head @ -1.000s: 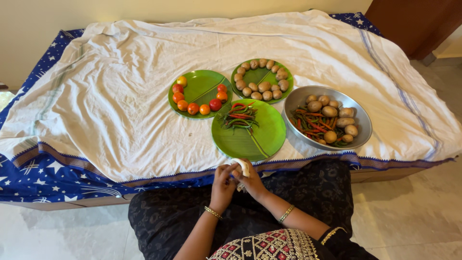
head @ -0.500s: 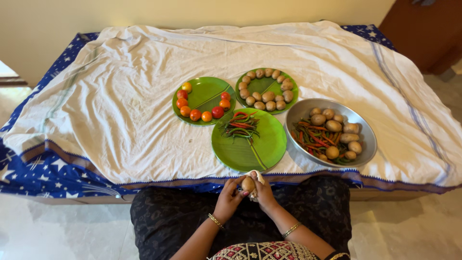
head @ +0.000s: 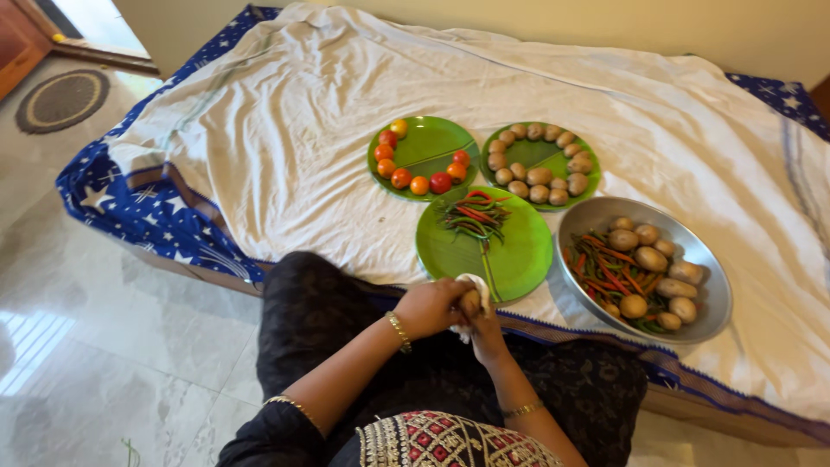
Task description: The person sits on the floor and peels small potatoes using a white cloth. They pick potatoes from a metal bowl, rub them with the cloth to remove the skin, and place the peeled potatoes onto a green plate.
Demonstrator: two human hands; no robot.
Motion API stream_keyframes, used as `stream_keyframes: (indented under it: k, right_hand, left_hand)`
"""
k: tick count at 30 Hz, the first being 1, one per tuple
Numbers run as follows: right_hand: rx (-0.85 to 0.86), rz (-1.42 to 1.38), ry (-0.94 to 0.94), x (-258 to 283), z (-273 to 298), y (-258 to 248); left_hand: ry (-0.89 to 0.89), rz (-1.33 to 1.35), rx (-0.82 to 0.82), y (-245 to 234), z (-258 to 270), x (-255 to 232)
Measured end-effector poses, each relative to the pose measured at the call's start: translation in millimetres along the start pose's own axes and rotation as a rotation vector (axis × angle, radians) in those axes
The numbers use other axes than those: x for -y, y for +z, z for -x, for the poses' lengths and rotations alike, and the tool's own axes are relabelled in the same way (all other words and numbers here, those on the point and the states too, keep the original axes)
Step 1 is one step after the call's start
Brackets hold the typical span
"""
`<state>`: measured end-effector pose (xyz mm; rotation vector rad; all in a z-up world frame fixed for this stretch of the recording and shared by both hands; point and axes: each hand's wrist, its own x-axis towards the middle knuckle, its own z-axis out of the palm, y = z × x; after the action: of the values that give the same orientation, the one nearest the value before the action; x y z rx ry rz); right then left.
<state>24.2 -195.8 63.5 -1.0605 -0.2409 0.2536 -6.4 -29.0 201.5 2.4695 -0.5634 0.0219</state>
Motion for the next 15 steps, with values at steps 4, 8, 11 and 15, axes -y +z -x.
stream_keyframes:
  k: [4, 8, 11, 15]
  right_hand:
    - [-0.060, 0.004, -0.063, -7.5, 5.1, -11.6]
    - [-0.196, -0.173, -0.041, -3.7, 8.4, -28.0]
    - [-0.258, -0.173, 0.149, -2.4, 9.3, -43.6]
    - [-0.318, -0.043, 0.244, -22.3, -4.7, -38.7]
  left_hand:
    - [0.102, -0.061, 0.069, 7.9, -16.1, 1.5]
    - [0.118, 0.106, 0.046, 22.0, -29.5, -1.2]
    - [0.011, 0.233, -0.004, 38.2, -25.5, 6.4]
    - [-0.046, 0.296, -0.082, 45.8, -9.6, 38.5]
